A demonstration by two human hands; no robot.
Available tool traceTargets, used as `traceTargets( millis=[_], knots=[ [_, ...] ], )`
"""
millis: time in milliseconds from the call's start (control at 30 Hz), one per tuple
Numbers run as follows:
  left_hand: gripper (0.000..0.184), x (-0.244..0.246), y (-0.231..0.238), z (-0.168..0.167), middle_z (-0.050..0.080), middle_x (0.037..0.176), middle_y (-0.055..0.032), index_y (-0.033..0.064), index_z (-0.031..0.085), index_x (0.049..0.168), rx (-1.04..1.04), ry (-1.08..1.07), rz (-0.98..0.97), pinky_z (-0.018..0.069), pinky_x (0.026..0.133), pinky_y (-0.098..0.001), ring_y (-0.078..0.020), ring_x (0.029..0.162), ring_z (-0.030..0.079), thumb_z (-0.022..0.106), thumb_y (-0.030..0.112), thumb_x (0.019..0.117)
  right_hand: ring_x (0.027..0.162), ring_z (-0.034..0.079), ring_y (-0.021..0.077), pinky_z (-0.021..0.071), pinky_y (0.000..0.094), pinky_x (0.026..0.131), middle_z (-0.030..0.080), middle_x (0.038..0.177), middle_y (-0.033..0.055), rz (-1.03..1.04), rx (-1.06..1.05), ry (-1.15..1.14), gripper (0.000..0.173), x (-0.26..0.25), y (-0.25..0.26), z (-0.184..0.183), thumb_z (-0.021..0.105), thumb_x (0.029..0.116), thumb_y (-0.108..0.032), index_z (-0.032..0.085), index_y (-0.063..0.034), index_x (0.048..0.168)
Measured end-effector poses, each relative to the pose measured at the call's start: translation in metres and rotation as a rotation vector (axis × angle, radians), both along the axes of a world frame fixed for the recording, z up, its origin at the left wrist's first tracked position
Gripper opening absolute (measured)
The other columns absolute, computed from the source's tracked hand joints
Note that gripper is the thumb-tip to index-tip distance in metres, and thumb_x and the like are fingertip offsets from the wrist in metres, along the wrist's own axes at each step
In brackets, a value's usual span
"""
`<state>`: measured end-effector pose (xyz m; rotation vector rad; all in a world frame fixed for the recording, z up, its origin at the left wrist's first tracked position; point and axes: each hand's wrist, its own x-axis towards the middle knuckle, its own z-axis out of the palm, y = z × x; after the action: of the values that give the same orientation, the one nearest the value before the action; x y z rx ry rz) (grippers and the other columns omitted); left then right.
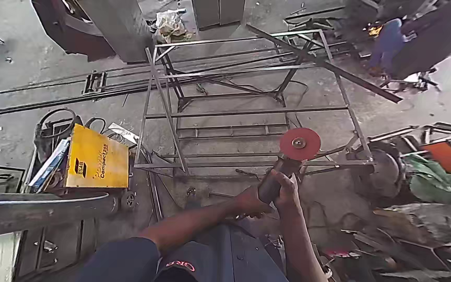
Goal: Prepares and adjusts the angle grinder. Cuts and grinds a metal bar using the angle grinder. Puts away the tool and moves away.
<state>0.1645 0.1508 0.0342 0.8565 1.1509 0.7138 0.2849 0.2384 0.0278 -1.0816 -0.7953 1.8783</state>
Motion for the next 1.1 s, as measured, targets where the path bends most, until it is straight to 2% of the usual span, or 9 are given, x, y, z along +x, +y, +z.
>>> traceTargets(
  millis=[67,200,400,533,600,700,900,1033,1100],
  knots=[
    [0.070,-0.042,0.006,-0.004,0.066,0.122,-0.0176,-0.0001,0.044,0.145,0.192,0.074,-0.275,0.0592,0.090,-0.0435,-0.0238,0.102,0.069,0.080,0.016,0.0871,0.070,0.071,0.0258,0.0644,0.0446,0.064,0.068,0.089,0.0139,-0.055,0.007,-0.040,0.084,-0.002,0.006,0.000,0.086,0.0680,-0.031,0.040,-0.0012,0.131],
    [0.043,-0.177,0.007,-0.043,0.066,0.130,-0.0174,0.0056,0.065,0.132,0.365,0.645,-0.570,0.0486,0.105,-0.0565,-0.0345,0.122,0.062,0.071,0.009,0.0886,0.072,0.071,0.0247,0.0642,0.0447,0.066,0.068,0.089,0.0117,-0.232,0.056,-0.177,0.070,0.001,0.010,0.002,0.079,0.0767,-0.026,0.044,-0.0017,0.132],
    [0.065,-0.431,-0.004,-0.154,0.052,0.150,-0.0198,0.0079,0.059,0.142,0.195,1.313,-0.638,0.0461,0.108,-0.0624,-0.0419,0.139,0.048,0.083,0.023,0.0833,0.078,0.072,0.0211,0.0643,0.0415,0.070,0.069,0.094,0.0080,-0.536,0.064,-0.353,0.058,-0.022,-0.025,0.010,0.072,0.0818,-0.018,0.045,-0.0063,0.131],
    [0.049,-0.512,0.029,-0.196,0.055,0.146,-0.0177,0.0084,0.061,0.136,0.341,1.370,-0.648,0.0461,0.108,-0.0633,-0.0416,0.140,0.048,0.071,0.004,0.0883,0.077,0.072,0.0192,0.0641,0.0401,0.070,0.070,0.092,0.0063,-0.612,-0.008,-0.488,0.046,-0.045,-0.073,0.015,0.072,0.0835,-0.019,0.053,-0.0064,0.124],
    [0.043,-0.544,0.051,-0.213,0.054,0.149,-0.0205,0.0043,0.061,0.137,0.443,1.438,-0.742,0.0342,0.119,-0.0598,-0.0408,0.144,0.044,0.062,0.000,0.0944,0.077,0.072,0.0171,0.0640,0.0385,0.070,0.072,0.091,0.0036,-0.591,-0.015,-0.474,0.045,-0.057,-0.092,0.010,0.077,0.0805,-0.022,0.056,-0.0085,0.119],
    [0.048,-0.572,0.084,-0.250,0.060,0.138,-0.0194,0.0055,0.065,0.130,0.521,1.451,-0.935,0.0273,0.123,-0.0590,-0.0400,0.138,0.049,0.074,0.005,0.0829,0.079,0.073,0.0142,0.0646,0.0361,0.072,0.072,0.093,-0.0003,-0.604,0.003,-0.550,0.058,-0.078,-0.113,0.010,0.081,0.0723,-0.024,0.053,-0.0116,0.121],
    [0.022,-0.536,0.107,-0.265,0.073,0.087,-0.0091,0.0131,0.073,0.079,0.309,1.465,-1.140,0.0535,0.090,-0.0613,-0.0334,0.093,0.070,0.079,0.034,0.0748,0.078,0.072,0.0220,0.0648,0.0424,0.070,0.069,0.098,0.0103,-0.647,-0.084,-0.564,0.072,-0.079,-0.149,0.002,0.086,0.0705,-0.017,0.047,-0.0024,0.129],
    [0.028,-0.474,0.095,-0.262,0.072,0.087,-0.0142,0.0105,0.071,0.079,0.233,1.410,-1.096,0.0549,0.080,-0.0655,-0.0384,0.091,0.070,0.077,0.037,0.0766,0.069,0.071,0.0241,0.0645,0.0426,0.063,0.069,0.088,0.0117,-0.679,-0.197,-0.573,0.068,-0.081,-0.159,-0.014,0.084,0.0699,-0.016,0.046,-0.0017,0.125],
    [0.026,-0.441,0.098,-0.264,0.073,0.095,-0.0140,0.0107,0.071,0.086,0.249,1.396,-1.064,0.0517,0.092,-0.0637,-0.0366,0.098,0.070,0.071,0.037,0.0826,0.067,0.071,0.0245,0.0645,0.0426,0.062,0.068,0.086,0.0119,-0.690,-0.228,-0.564,0.068,-0.081,-0.165,-0.021,0.083,0.0709,-0.016,0.046,-0.0017,0.126]
  ],
)
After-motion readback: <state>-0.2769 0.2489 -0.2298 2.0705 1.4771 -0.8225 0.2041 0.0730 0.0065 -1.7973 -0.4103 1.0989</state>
